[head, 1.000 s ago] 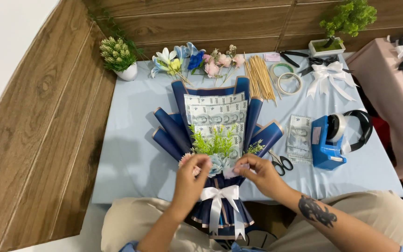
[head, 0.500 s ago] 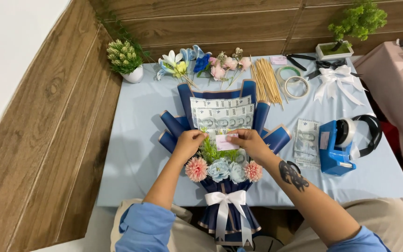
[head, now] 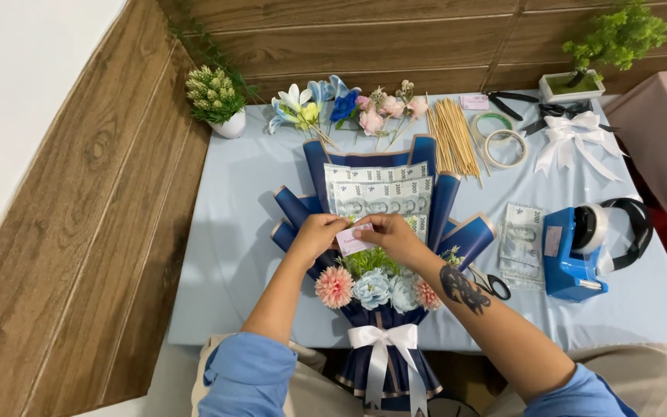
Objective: The person arranges a bouquet containing artificial flowers, greenery, and banknotes wrapped in blue paper. They adjust the placement of the flowers and secure a small pink card into the arrangement using tape.
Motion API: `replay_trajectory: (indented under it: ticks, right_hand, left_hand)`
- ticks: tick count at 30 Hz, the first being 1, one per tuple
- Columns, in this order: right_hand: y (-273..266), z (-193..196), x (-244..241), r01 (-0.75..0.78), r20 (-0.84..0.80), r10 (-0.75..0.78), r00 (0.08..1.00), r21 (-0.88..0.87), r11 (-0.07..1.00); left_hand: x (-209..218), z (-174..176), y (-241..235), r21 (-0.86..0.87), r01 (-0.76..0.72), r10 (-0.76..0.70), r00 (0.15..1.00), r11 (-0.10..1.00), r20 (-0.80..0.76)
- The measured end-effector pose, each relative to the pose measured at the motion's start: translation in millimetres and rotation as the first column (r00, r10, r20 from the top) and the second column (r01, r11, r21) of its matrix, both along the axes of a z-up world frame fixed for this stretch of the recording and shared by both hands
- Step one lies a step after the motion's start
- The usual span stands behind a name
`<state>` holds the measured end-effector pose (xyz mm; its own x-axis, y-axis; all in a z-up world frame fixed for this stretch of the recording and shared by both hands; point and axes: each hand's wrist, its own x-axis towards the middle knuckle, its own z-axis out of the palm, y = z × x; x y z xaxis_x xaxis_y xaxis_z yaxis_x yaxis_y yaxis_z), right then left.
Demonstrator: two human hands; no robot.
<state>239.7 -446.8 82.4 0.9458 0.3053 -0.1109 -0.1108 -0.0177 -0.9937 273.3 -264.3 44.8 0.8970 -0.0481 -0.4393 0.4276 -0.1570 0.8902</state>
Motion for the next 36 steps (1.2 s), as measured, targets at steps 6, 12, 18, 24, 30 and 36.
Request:
replay_trajectory:
  ticks: [6,12,18,24,30,36]
  right_hand:
    - [7,-15,11,0.023,0.056,-0.020,0.998,-0.056,0.998]
    - [5,-46,20,0.060,0.087,-0.054,0.995,-0.071,0.996]
    - [-2,-77,33,0.077,0.103,-0.070,0.992,-0.057,0.995]
    - [-2,-49,32,0.060,0.111,-0.050,0.993,-0.088,0.994]
    - [-4,-63,36,0.069,0.099,-0.065,0.993,-0.035,0.997]
    - [-12,-72,32,0.072,0.056,-0.068,0.996,-0.075,0.995]
  left_hand:
    - [-4,9,2,-0.013,-0.013,0.012,1.000,1.000,-0.020]
    - [-1,4,5,-0.037,-0.027,0.026,0.999,0.999,-0.025]
    - [1,-10,10,-0.067,0.041,-0.039,0.999,0.997,0.035]
    - [6,-24,12,-0.123,0.048,-0.045,0.999,0.991,0.028]
    - [17,-51,17,-0.134,-0.001,0.011,0.997,0.991,0.073]
    - [21,-45,11,0.257,0.017,-0.063,0.983,0.966,0.170]
